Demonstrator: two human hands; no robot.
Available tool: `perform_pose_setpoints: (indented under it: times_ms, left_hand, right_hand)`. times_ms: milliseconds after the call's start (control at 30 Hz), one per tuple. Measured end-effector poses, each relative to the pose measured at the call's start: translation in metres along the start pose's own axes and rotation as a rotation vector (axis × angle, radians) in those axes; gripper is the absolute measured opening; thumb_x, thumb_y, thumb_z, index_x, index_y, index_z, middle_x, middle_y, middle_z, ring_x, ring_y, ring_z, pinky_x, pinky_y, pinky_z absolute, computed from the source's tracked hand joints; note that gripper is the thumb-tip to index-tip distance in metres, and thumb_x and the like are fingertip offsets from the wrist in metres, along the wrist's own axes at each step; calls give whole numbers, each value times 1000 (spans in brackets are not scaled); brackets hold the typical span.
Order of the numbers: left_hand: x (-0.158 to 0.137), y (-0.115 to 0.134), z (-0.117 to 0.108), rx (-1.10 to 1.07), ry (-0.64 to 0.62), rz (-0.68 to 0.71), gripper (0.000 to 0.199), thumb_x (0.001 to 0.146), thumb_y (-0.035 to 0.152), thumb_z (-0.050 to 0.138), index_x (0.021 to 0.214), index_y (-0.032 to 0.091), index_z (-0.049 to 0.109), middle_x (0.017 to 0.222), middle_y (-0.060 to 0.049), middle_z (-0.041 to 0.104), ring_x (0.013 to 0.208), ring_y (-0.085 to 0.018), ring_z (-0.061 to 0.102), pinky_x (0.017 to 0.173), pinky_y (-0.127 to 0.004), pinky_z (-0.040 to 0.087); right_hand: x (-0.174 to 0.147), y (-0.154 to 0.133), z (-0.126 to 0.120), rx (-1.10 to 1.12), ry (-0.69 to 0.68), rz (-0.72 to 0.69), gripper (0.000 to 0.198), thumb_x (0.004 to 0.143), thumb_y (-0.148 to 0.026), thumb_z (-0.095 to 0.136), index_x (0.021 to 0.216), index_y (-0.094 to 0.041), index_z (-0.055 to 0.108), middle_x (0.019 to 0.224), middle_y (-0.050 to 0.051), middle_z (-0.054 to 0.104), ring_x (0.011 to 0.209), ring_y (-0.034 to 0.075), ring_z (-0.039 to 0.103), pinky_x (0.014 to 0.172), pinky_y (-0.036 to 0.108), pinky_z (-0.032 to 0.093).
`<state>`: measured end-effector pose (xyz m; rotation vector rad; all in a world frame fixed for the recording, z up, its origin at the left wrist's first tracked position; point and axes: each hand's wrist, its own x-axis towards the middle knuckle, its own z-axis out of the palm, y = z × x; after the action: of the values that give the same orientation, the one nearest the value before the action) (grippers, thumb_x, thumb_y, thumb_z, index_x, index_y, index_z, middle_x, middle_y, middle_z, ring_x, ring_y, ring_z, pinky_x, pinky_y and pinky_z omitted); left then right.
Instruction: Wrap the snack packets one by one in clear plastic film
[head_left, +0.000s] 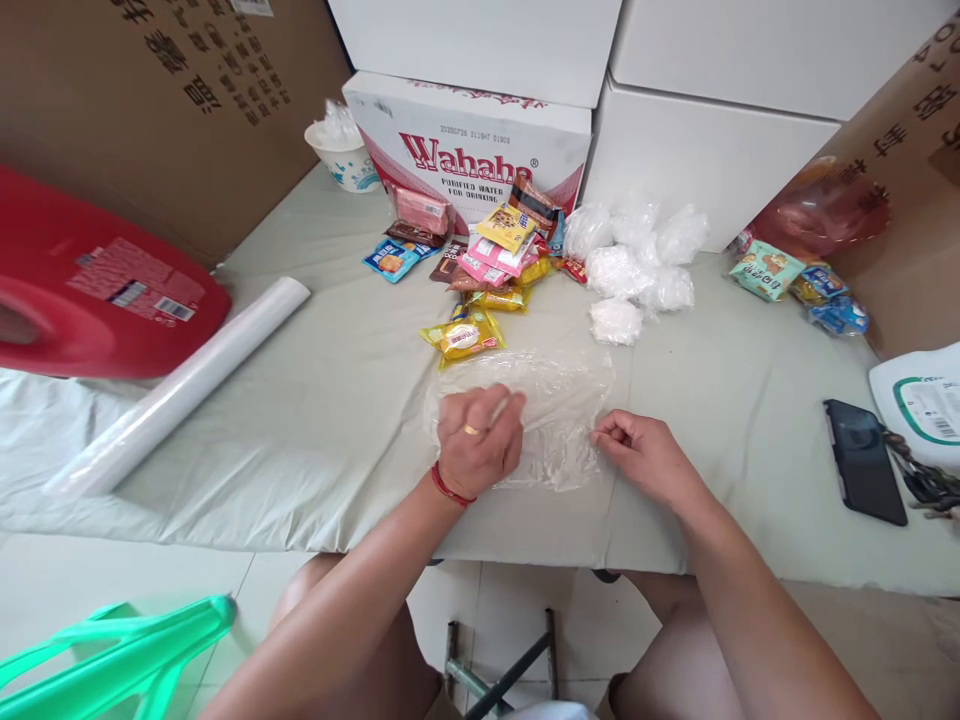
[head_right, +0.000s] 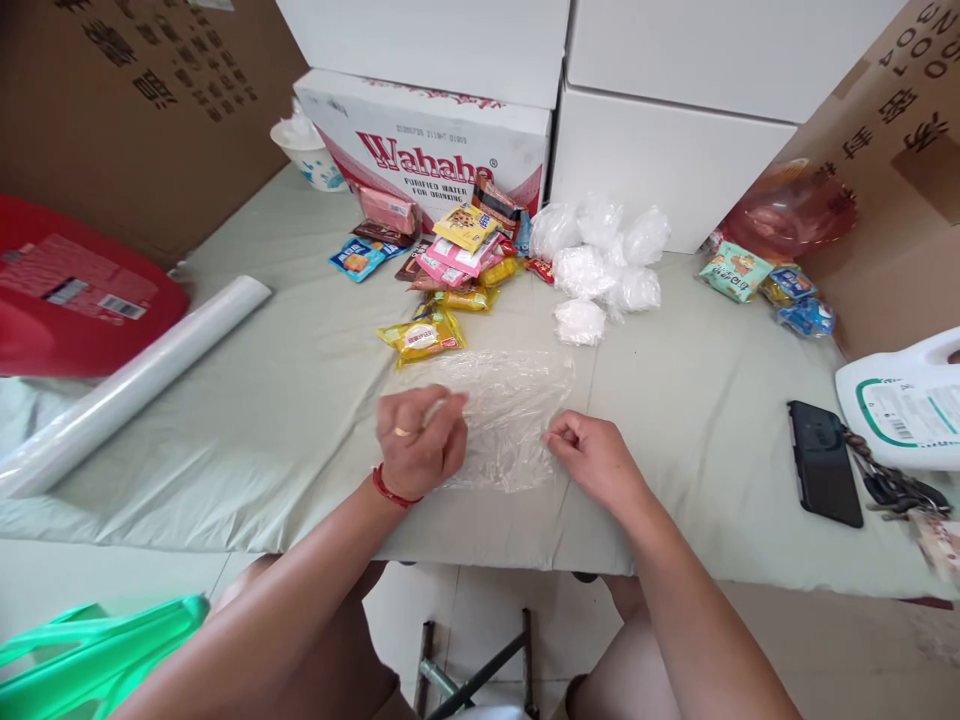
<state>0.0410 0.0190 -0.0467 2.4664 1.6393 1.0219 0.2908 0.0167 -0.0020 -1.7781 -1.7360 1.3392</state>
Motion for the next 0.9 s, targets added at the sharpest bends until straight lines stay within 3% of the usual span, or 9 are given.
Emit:
perform_pose_setpoints:
  times_ms: [67,133,267,433,567,667,767,833,900]
  left_hand:
    - [1,-3,1,-75,-152,197,27,95,17,51,110,19,72,110,-14,74,105,-28,66,90,-44,49]
    - [6,-4,3,-80,-275,244,28,96,17,48,113,17,71,116,-13,74,115,-29,63,93,-45,50]
    - [14,-1,5,-14,-316,84,35,103,25,42,127,14,66,137,-13,68,131,-30,57,111,-52,42]
    - [2,12,0,49,-359,-89,43,106,34,40,140,17,59,155,-13,55,150,-34,41,122,-66,25]
    - [-9,19,-6,48,-385,-195,49,106,38,37,145,14,55,161,-16,46,153,-33,36,122,-58,32]
    - [-9,20,-7,67,-371,-201,46,103,35,44,142,14,58,163,-17,43,153,-33,36,122,-55,34]
    - [-3,22,-4,141,-275,-201,39,98,30,55,133,15,64,165,-19,38,155,-37,30,121,-59,32]
    - [0,26,-2,189,-170,-189,37,96,26,58,132,18,66,162,-19,41,151,-39,34,116,-59,35]
    - [-1,30,-1,235,-76,-194,37,97,24,57,133,23,66,150,-18,54,138,-38,48,105,-56,41]
  right_hand:
    - [1,4,-7,36,-34,11,32,89,-51,62,78,-21,62,69,-3,52,63,13,43,59,26,32]
    - [0,10,-15,57,-75,25,35,89,-54,62,78,-21,60,70,-3,50,64,13,41,60,26,31]
    - [-7,24,-30,85,-129,57,37,90,-55,60,80,-20,59,71,-3,49,66,13,39,61,25,30]
    - [-18,39,-54,10,-392,110,38,96,-55,56,82,-20,59,72,-2,51,68,13,40,63,26,31]
    - [-23,47,-72,-73,-526,73,36,98,-52,54,80,-20,56,72,-3,48,68,14,39,63,26,31]
    - [-23,48,-81,-157,-636,36,32,97,-45,56,78,-20,56,73,-2,48,68,14,38,62,26,30]
    - [-23,47,-93,-222,-686,47,34,94,-46,59,73,-20,55,70,-1,48,66,14,39,61,27,32]
    - [-24,42,-104,-252,-591,73,34,92,-51,62,76,-21,59,68,-1,49,63,15,41,59,28,34]
    - [-28,32,-111,-257,-471,17,34,94,-57,58,85,-24,66,66,1,51,60,17,44,56,30,37]
